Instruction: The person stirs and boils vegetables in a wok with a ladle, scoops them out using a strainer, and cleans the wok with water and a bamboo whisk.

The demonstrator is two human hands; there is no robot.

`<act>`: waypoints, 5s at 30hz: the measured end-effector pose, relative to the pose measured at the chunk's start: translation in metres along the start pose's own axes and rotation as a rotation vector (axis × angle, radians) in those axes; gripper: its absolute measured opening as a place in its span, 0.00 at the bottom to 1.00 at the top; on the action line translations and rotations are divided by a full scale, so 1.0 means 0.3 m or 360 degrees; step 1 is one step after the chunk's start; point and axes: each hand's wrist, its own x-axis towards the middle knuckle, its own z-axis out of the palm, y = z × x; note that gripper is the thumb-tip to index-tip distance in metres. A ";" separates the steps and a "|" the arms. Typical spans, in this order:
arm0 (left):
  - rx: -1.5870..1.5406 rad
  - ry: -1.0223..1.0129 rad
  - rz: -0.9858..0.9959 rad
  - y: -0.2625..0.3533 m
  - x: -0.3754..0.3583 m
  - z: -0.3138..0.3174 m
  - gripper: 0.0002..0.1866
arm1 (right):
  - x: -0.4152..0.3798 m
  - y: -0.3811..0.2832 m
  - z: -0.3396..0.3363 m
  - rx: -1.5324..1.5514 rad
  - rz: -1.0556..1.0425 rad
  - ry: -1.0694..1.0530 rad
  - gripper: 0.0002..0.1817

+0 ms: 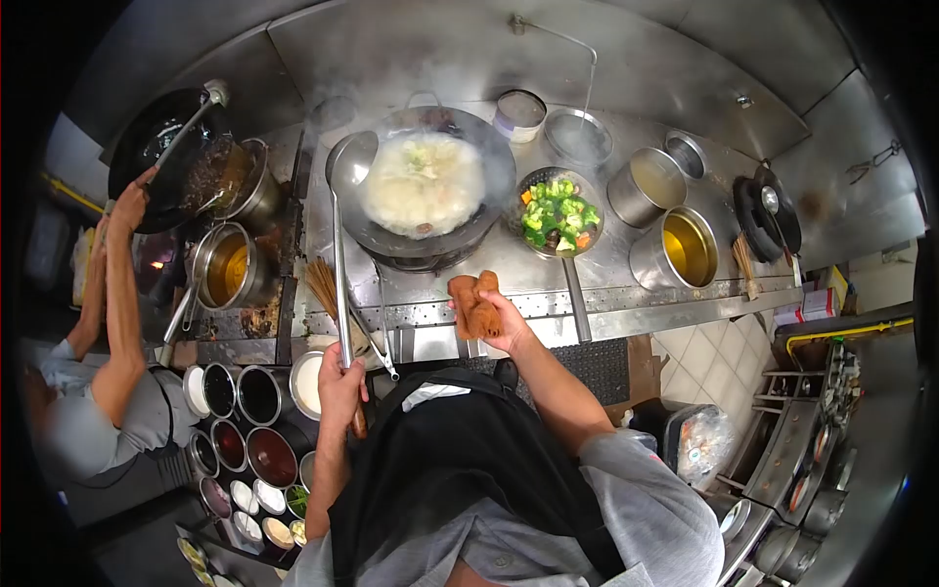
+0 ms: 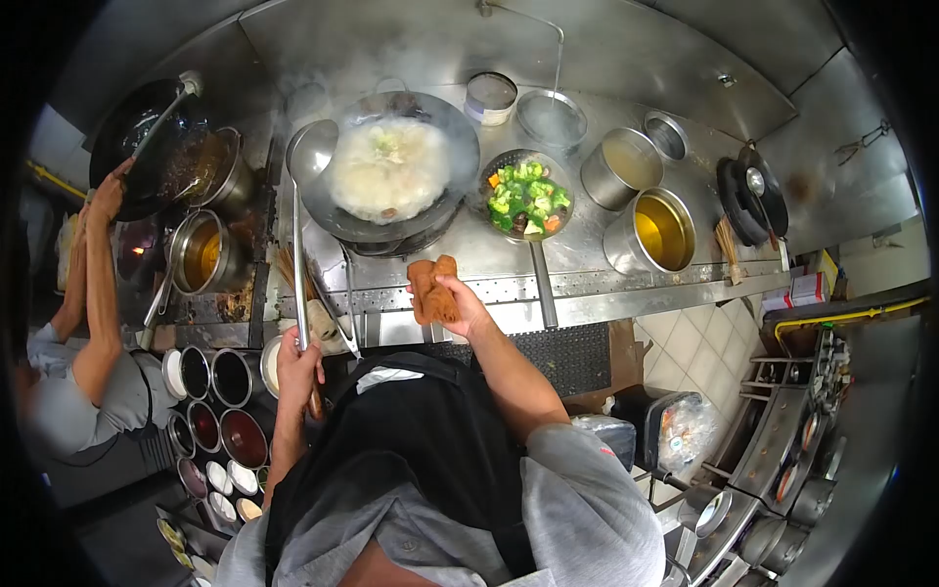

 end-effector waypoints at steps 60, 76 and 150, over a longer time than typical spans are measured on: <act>0.2636 -0.0346 0.0565 0.745 -0.249 0.253 0.38 | -0.477 -0.013 0.061 0.0415 -0.0349 0.0543 0.18; 0.3632 0.0035 0.1255 1.226 -0.297 0.663 0.35 | -0.399 -0.210 0.157 0.0861 -0.0081 -0.0016 0.18; -0.1874 -0.1183 -0.0973 0.440 0.292 0.928 0.08 | -0.826 -0.371 -0.127 -0.0182 -0.0442 0.0899 0.31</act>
